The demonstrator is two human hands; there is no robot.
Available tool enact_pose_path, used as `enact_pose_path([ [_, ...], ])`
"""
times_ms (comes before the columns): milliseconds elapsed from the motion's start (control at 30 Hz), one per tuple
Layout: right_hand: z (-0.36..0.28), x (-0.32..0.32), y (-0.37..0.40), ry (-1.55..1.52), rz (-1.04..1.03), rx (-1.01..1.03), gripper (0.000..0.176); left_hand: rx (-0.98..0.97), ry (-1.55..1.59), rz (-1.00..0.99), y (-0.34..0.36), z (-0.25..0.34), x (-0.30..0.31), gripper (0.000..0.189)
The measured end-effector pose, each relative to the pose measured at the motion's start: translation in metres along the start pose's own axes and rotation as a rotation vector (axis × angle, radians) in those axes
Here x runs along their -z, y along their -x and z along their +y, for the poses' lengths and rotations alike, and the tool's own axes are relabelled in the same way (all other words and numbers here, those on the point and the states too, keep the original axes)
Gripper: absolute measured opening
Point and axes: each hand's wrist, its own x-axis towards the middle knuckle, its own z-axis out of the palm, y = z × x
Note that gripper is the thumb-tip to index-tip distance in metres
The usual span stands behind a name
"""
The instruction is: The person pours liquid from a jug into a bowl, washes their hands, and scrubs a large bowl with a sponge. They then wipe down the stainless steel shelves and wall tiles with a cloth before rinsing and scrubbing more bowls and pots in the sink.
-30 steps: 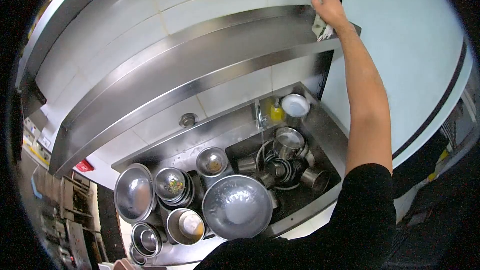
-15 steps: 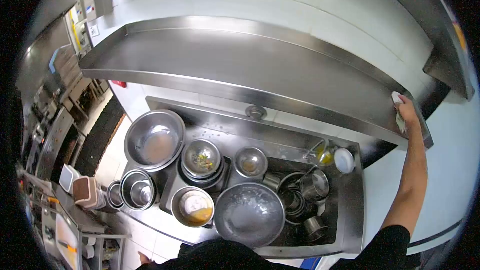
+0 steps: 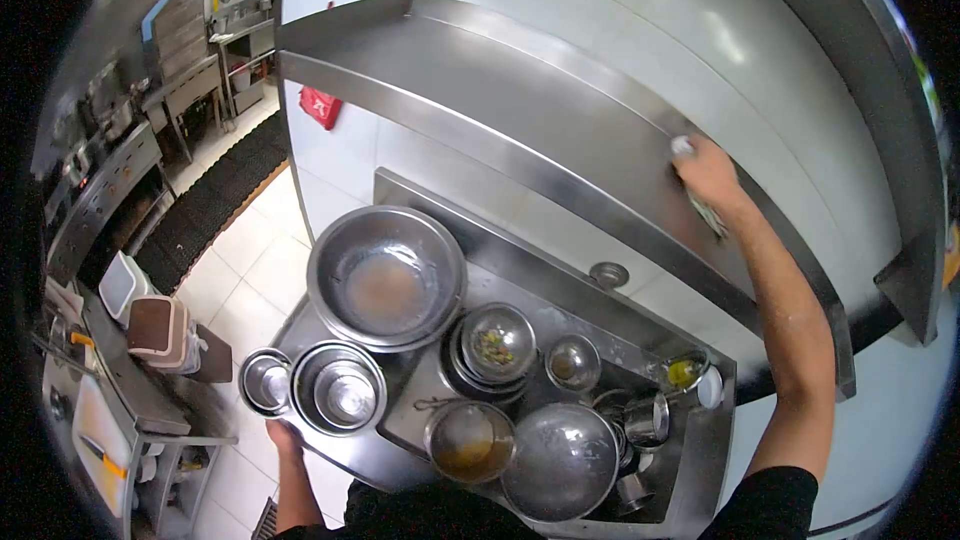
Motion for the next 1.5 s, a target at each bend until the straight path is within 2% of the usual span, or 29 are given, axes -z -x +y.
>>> enact_pose_path([
  [100,-0.120,-0.024,-0.049,0.020,-0.047,0.101,0.049,-0.115,-0.238,0.113,0.007,0.001,-0.003,0.049],
  [133,-0.157,-0.032,-0.065,0.020,-0.057,0.126,0.050,-0.261,-0.234,0.071,0.018,0.010,-0.016,0.046],
  [200,-0.227,-0.049,-0.098,0.054,-0.076,0.177,0.053,-0.107,-0.140,0.201,0.014,0.011,-0.026,0.047],
  [267,-0.283,-0.067,-0.130,0.063,-0.062,0.245,0.057,-0.207,-0.249,0.158,0.018,0.019,-0.031,0.045],
  [300,-0.307,-0.076,-0.145,0.037,-0.039,0.289,0.058,-0.153,-0.263,0.216,0.020,0.023,-0.035,0.045],
  [400,-0.371,-0.092,-0.180,0.011,-0.033,0.428,0.058,-0.103,-0.185,0.198,0.027,0.065,-0.071,0.046],
  [433,-0.386,-0.096,-0.187,-0.029,-0.047,0.427,0.056,-0.258,-0.342,0.171,0.024,0.063,-0.064,0.048],
  [533,-0.426,-0.100,-0.199,-0.143,-0.137,0.409,0.052,-0.125,-0.249,0.216,0.024,0.049,-0.055,0.055],
  [633,-0.432,-0.089,-0.196,-0.231,-0.282,0.345,0.051,-0.102,-0.222,0.280,0.023,0.033,-0.045,0.056],
  [800,-0.436,-0.070,-0.161,-0.417,-0.410,0.381,0.050,-0.023,-0.241,0.303,0.022,0.034,-0.043,0.051],
  [900,-0.461,-0.025,-0.092,-0.479,-0.495,0.403,0.048,-0.073,-0.341,0.306,0.025,0.040,-0.045,0.047],
  [1000,-0.480,0.007,-0.042,-0.548,-0.571,0.456,0.046,-0.037,-0.442,0.321,0.027,0.048,-0.048,0.049],
  [1133,-0.466,0.010,-0.043,-0.698,-0.613,0.497,0.044,-0.043,-0.552,0.354,0.024,0.056,-0.053,0.056],
  [1167,-0.462,0.013,-0.045,-0.734,-0.627,0.487,0.041,-0.018,-0.439,0.418,0.022,0.056,-0.060,0.060],
  [1267,-0.458,0.029,-0.036,-0.814,-0.504,0.499,0.037,-0.077,-0.543,0.346,0.023,0.047,-0.046,0.063],
  [1300,-0.459,0.033,-0.025,-0.887,-0.474,0.446,0.035,0.007,-0.615,0.371,0.020,0.040,-0.040,0.065],
  [1400,-0.461,0.037,-0.004,-0.795,-0.194,0.310,0.036,0.002,-0.575,0.386,0.022,0.051,-0.050,0.067],
  [1433,-0.464,0.028,-0.002,-0.749,-0.096,0.300,0.037,0.034,-0.589,0.403,0.017,0.035,-0.039,0.065],
  [1500,-0.474,-0.006,0.001,-0.653,0.107,0.260,0.037,0.019,-0.547,0.381,0.021,0.041,-0.040,0.063],
])
